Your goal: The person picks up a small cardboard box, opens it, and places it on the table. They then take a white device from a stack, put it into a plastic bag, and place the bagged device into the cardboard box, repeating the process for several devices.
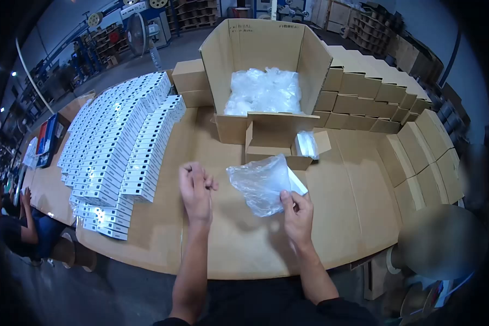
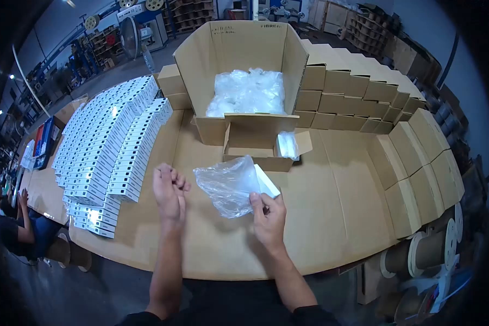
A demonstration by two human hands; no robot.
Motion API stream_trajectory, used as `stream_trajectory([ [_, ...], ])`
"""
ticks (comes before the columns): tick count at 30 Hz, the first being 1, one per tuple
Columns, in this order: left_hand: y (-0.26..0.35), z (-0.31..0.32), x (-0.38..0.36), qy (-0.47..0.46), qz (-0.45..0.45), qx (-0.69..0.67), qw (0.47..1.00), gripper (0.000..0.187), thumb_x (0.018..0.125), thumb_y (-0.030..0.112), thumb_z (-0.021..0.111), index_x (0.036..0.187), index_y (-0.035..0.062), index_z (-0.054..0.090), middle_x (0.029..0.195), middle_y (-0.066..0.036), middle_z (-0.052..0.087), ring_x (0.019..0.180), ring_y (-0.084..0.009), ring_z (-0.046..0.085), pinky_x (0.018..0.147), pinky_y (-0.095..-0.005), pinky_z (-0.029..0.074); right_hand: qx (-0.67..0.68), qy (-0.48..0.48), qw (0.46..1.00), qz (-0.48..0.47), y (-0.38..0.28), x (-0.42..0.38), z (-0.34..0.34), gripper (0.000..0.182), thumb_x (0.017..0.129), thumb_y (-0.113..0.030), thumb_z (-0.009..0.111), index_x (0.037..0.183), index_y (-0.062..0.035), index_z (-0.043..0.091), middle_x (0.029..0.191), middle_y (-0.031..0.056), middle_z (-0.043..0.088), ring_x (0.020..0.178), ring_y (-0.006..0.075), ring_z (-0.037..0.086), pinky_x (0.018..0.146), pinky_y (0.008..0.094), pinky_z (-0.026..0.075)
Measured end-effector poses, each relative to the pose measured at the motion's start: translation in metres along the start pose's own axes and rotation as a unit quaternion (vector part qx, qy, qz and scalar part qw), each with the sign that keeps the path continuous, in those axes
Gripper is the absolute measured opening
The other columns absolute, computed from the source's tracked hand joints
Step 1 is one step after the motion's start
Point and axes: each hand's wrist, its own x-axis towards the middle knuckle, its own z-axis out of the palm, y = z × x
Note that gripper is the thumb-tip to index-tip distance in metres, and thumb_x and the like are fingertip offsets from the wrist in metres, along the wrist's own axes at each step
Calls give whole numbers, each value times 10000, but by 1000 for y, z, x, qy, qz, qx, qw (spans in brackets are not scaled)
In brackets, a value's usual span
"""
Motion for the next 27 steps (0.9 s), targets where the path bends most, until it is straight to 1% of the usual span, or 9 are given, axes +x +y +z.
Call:
stream_trajectory([
  [1,-6,6,-11,28,19,-31,999,229,1039,234,635,1036,82,464,872,-27,487,748,-131,537,662,-290,501,14,27,999,-23,1,-4,8,388,1034,-266,658,833,66,655,932,49,517,758,113,447,656,287,389],
  [2,-20,5,-33,-22,-10,7,1000,211,1057,206,594,1156,63,473,1064,-89,537,874,-151,577,745,-301,525,28,53,997,-43,4,-7,15,382,1035,-260,657,841,69,653,950,53,521,759,113,450,650,284,390],
  [4,-40,25,-60,-54,56,112,991,256,1056,191,595,1232,24,513,1086,-100,604,922,-147,607,771,-298,521,2,85,990,-112,19,-11,25,343,1034,-234,657,888,77,665,1024,66,538,757,106,457,617,276,394],
  [7,-41,37,-69,-16,7,208,978,338,1072,220,576,1307,-14,515,1174,-72,630,1036,-115,589,864,-282,500,25,16,998,-63,18,-24,27,291,1022,-177,656,927,95,693,1291,199,581,979,231,632,804,333,524],
  [12,-47,23,-67,-29,-6,184,983,264,1052,238,624,1164,-1,630,1001,-64,695,884,-121,642,798,-297,528,21,-18,1000,-13,2,-11,14,290,998,-233,710,889,35,726,913,32,590,786,96,507,701,250,419],
  [16,-55,7,-67,-47,-6,127,991,305,1008,215,693,1191,-22,636,1052,-69,706,930,-128,656,841,-284,535,104,-10,994,42,22,-4,12,341,1044,-235,647,822,17,701,892,10,580,829,96,520,750,267,435],
  [22,-36,6,-63,-128,-61,151,978,425,847,72,848,1202,-30,637,1100,-83,723,1008,-149,682,911,-310,550,80,-55,995,5,17,-7,3,224,1004,-206,700,943,3,752,1002,76,660,968,159,577,872,270,457],
  [25,-30,0,-64,-152,-71,194,967,468,814,57,871,1210,-32,637,1111,-96,734,1021,-154,692,921,-318,555,-5,-22,980,-199,14,15,-9,197,871,-161,830,998,-21,774,1200,148,669,1120,233,612,961,322,491],
  [27,-25,-1,-67,-168,-66,221,958,483,806,61,876,1216,-31,637,1115,-101,741,1024,-154,697,921,-321,558,-98,-32,937,-335,-21,37,-30,384,668,-122,925,1017,-50,780,1397,192,558,1289,371,569,1040,441,514],
])
